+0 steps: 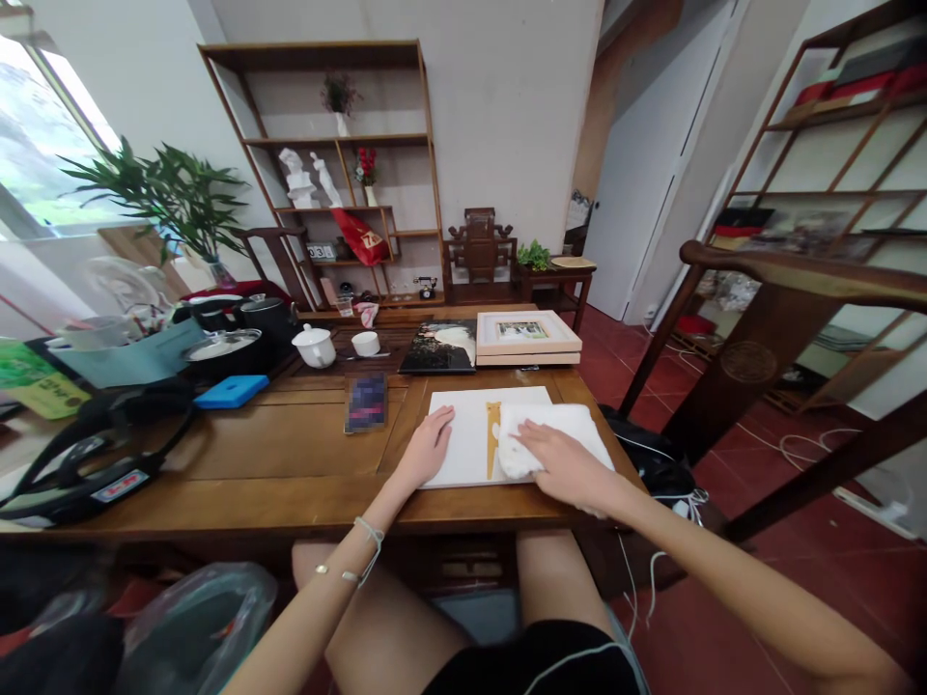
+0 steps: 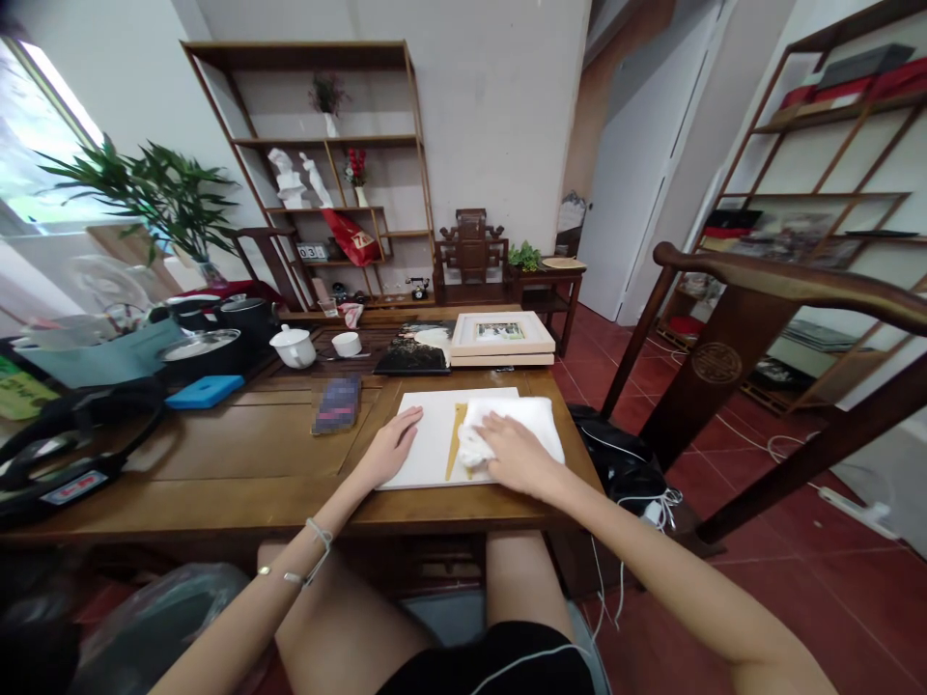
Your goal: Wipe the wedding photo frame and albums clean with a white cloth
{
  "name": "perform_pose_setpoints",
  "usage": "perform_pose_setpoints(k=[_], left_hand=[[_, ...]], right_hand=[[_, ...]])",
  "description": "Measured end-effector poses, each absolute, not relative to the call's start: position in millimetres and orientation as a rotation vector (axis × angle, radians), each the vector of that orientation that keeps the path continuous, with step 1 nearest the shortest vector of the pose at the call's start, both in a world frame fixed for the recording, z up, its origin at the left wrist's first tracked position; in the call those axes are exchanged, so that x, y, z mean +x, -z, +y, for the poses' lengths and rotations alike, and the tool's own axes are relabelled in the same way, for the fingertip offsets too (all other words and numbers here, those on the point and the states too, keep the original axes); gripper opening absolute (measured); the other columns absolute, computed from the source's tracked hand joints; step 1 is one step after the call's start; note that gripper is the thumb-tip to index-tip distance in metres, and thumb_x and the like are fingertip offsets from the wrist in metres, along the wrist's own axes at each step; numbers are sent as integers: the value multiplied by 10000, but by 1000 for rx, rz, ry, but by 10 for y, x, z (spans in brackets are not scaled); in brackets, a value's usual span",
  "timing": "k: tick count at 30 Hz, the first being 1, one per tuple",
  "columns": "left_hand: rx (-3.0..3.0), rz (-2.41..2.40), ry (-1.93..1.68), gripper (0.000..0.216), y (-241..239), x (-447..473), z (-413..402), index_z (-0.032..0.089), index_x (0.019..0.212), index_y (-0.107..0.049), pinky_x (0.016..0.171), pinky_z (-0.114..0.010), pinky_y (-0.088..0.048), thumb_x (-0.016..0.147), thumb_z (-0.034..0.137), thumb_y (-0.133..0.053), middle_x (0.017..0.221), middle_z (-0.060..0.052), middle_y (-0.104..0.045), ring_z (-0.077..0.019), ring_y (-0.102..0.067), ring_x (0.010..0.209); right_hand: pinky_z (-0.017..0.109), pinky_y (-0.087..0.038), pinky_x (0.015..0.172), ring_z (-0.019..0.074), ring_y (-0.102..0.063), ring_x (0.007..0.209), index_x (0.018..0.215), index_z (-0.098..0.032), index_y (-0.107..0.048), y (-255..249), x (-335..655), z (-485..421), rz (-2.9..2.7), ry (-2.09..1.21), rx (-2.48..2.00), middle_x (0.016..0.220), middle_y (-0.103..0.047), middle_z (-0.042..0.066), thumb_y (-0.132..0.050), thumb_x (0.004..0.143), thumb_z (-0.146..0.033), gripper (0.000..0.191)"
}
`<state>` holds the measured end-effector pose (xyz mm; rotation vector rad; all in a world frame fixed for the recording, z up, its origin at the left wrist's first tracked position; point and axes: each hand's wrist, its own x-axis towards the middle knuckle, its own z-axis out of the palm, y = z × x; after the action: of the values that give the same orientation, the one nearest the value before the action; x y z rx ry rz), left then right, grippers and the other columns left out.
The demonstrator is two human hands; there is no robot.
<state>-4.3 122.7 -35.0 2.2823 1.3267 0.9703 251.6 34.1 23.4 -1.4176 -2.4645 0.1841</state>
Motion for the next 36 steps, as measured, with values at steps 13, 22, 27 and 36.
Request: perform_pose_setpoints(k=[13, 22, 27, 36], left_hand=[[2258, 1336, -984, 386, 325, -31, 1223, 125, 1185, -603, 1118, -429, -323, 887, 248, -392, 1334, -128, -551, -231, -473, 1280], [2277, 1349, -929, 407, 317, -27, 1211, 89, 1213, -582, 1128, -426, -305, 889, 234, -383, 1348, -147, -534, -238, -457, 1292], [2288, 1347, -936, 404, 312, -26, 1217, 92, 1208, -586, 1124, -427, -315, 891, 232, -380, 1342, -144, -541, -234, -465, 1286], [2271, 1345, -955, 390, 317, -31, 1224, 119, 1201, -591, 1119, -439, -315, 885, 226, -391, 1337, -132, -548, -237, -474, 1279]], right_hand=[[449, -340, 1046, 310, -507, 1196, 1173, -100, -618, -285, 2855, 754, -2541, -118, -1555, 1204, -623, 154, -458, 639, -83, 558], [420, -369, 1032, 307, -486, 1223, 1212, -109, -595, -511, 2565, -40, -2681, -79, -1433, 1257, -586, 162, -475, 636, -77, 590], [430, -295, 1081, 288, -419, 1289, 1293, -87, -522, -442, 2551, 628, -2456, -193, -1528, 1355, -506, 164, -466, 704, -154, 595], [519, -78, 1122, 300, -199, 1397, 1356, -89, -440, -246, 2247, 1309, -2276, -408, -1556, 1472, -343, 166, -443, 849, -244, 530]])
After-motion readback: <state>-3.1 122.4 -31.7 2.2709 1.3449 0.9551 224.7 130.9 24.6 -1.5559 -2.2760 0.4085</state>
